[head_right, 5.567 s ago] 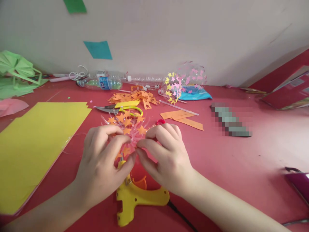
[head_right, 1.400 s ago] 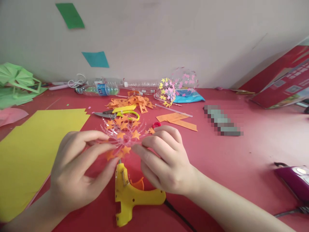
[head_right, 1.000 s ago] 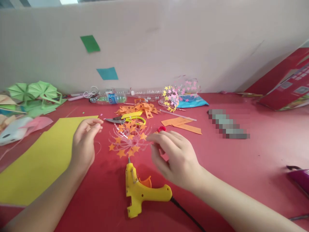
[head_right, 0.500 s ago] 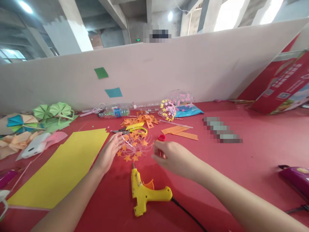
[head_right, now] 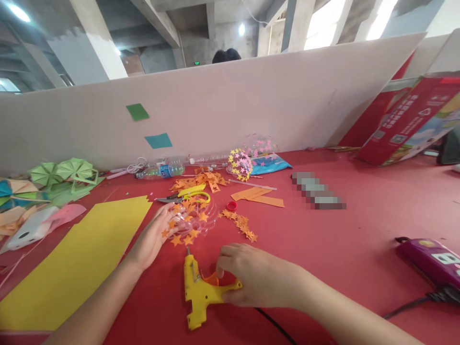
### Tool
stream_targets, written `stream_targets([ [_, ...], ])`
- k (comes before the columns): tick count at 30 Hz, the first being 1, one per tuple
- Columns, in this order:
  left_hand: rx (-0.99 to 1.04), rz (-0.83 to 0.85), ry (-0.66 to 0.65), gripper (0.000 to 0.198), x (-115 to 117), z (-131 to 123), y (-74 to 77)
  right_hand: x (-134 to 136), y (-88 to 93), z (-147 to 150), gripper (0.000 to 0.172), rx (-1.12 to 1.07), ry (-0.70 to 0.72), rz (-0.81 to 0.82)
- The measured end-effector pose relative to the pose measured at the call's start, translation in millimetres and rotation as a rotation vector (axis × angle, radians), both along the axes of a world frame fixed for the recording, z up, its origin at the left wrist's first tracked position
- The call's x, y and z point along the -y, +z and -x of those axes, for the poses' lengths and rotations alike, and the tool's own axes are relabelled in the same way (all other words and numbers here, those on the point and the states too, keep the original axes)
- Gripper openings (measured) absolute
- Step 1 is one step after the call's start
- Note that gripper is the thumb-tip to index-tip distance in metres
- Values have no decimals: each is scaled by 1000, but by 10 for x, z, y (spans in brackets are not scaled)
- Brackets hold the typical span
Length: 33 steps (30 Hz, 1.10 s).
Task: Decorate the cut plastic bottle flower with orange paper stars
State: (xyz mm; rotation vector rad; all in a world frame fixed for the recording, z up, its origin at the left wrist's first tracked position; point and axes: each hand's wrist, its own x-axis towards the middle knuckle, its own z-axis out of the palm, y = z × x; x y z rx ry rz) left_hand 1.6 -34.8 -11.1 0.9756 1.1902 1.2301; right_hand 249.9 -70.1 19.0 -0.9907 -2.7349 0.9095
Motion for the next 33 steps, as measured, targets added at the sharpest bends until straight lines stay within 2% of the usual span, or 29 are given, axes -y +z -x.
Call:
stream_targets([
  [2, -2, -10, -4, 54, -17, -29, -11, -25, -33, -3, 4, -104, -35, -40],
  [5, -33, -32, 5, 51, -71, -14, -30, -93, -115, -1, 10, -330, -210, -62],
  [9, -154, -31, 64, 42, -171, 189, -53, -218, -239, 0, 6, -549, -522, 38],
  [11, -268, -35, 76, 35, -210, 317, -70, -281, -279, -2, 2, -570, -604, 91],
  [13, -393, -56, 57, 32, -228, 400, -91, -340, -292, 7, 10, -602, -654, 188],
  [18, -545, -171, -80, 34, -179, 342, -161, -460, -224, 113, 34, -707, -642, 491],
  [22, -553, -236, -129, 26, -133, 228, -272, -518, -214, 260, 43, -750, -622, 651],
  [27, -526, -279, -154, 16, -147, 211, -351, -600, -319, 394, 44, -850, -643, 722],
  [33, -537, -254, -170, 28, -157, 213, -225, -616, -386, 390, 51, -894, -647, 733],
])
